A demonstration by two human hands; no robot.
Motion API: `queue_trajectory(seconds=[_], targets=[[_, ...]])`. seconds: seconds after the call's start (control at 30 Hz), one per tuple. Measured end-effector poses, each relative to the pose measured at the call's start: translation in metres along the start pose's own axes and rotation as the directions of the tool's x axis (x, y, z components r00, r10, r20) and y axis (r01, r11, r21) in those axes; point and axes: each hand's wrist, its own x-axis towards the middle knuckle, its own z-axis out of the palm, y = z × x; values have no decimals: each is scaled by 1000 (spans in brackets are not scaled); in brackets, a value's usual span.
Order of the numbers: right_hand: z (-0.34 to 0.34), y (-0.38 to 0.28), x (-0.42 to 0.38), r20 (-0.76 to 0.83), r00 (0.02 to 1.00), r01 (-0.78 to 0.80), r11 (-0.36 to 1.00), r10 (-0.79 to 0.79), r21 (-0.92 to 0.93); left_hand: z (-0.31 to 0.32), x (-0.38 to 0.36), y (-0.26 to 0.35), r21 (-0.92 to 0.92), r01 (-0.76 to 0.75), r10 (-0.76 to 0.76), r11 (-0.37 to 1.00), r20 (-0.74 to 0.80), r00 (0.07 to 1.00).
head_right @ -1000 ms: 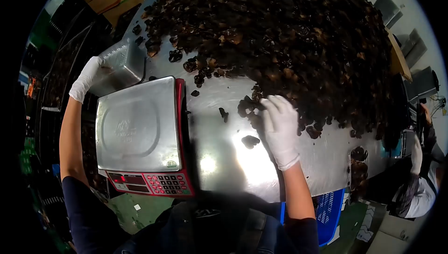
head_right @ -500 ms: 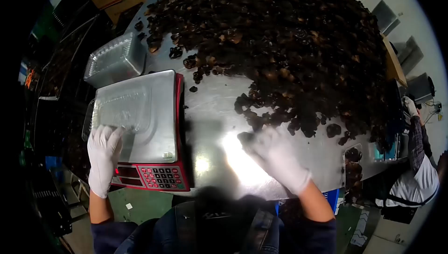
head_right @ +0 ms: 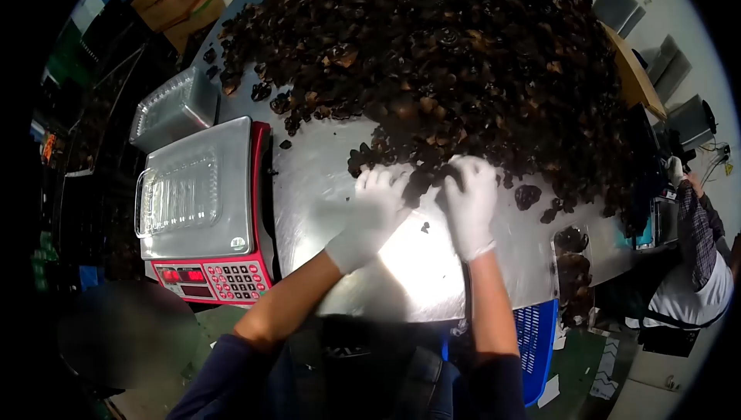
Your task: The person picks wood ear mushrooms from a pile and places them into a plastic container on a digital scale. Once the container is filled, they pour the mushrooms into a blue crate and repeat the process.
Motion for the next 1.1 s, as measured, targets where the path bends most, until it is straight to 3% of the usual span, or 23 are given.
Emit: queue_trajectory(seconds=[0.03,0.13,0.2,0.23,0.33,0.37,0.4,0.43,0.47,0.5,0.53,0.6,0.67,0.7,0.77,0.8,0.83,0.87,0.93,1.0,1.1], targets=[[-3,-14,-10,16,996,93,996,-93,1,8,-7,-3,-6,-29,29,1000,74,997],[-2,-26,-61,134,942,308,951,-308,24,-18,-49,11,76,-72,65,994,97,993],[-10,-47,-76,176,905,387,921,-388,36,-51,-69,13,-2,-152,152,988,6,988],[-13,-50,-80,306,886,322,937,-348,133,-59,-79,13,-7,-156,156,988,9,988],[-20,-67,-72,189,931,264,934,-312,241,-70,-104,7,-85,-90,91,992,12,996],[-1,-47,-72,245,907,325,939,-342,108,-70,-111,2,-70,-42,45,997,31,999],[4,-50,-52,142,920,362,930,-366,54,-69,-115,-2,-54,4,-1,999,49,999],[0,-59,-26,185,949,246,966,-257,79,-68,-116,-6,-149,55,-43,987,82,996],[13,-60,-3,119,973,193,980,-197,45,-70,-112,-2,-156,48,-35,987,85,996],[33,-62,17,75,993,103,990,-97,-92,-73,-105,3,-150,53,-50,987,23,998],[52,-57,31,44,995,93,984,-87,-152,-74,-99,7,-145,59,-65,988,-41,997],[75,-57,45,136,986,135,951,-100,-277,-64,-104,4,-131,73,-73,989,1,997],[76,-56,39,278,952,172,976,-130,-133,-57,-104,3,-165,251,-241,954,79,967],[67,-61,28,213,957,202,979,-196,-11,-57,-103,2,-168,276,-262,946,101,960],[46,-74,-1,269,929,268,963,-255,-12,-55,-104,2,-142,270,-261,952,75,962],[25,-83,-23,218,933,260,955,-286,143,-54,-105,3,-112,265,-261,958,50,964],[9,-90,-36,307,894,331,943,-327,41,-53,-106,3,-112,273,-269,955,56,962],[4,-86,-53,281,888,343,931,-365,125,-52,-105,1,-128,249,-246,960,44,968],[-14,-79,-65,380,882,193,949,-279,250,-52,-104,0,-139,232,-230,963,31,973],[-25,-64,-75,197,954,205,970,-228,131,-54,-102,2,-142,221,-218,965,33,975],[-30,-50,-78,34,999,23,995,-27,96,-55,-101,0,-126,252,-244,959,77,967]])
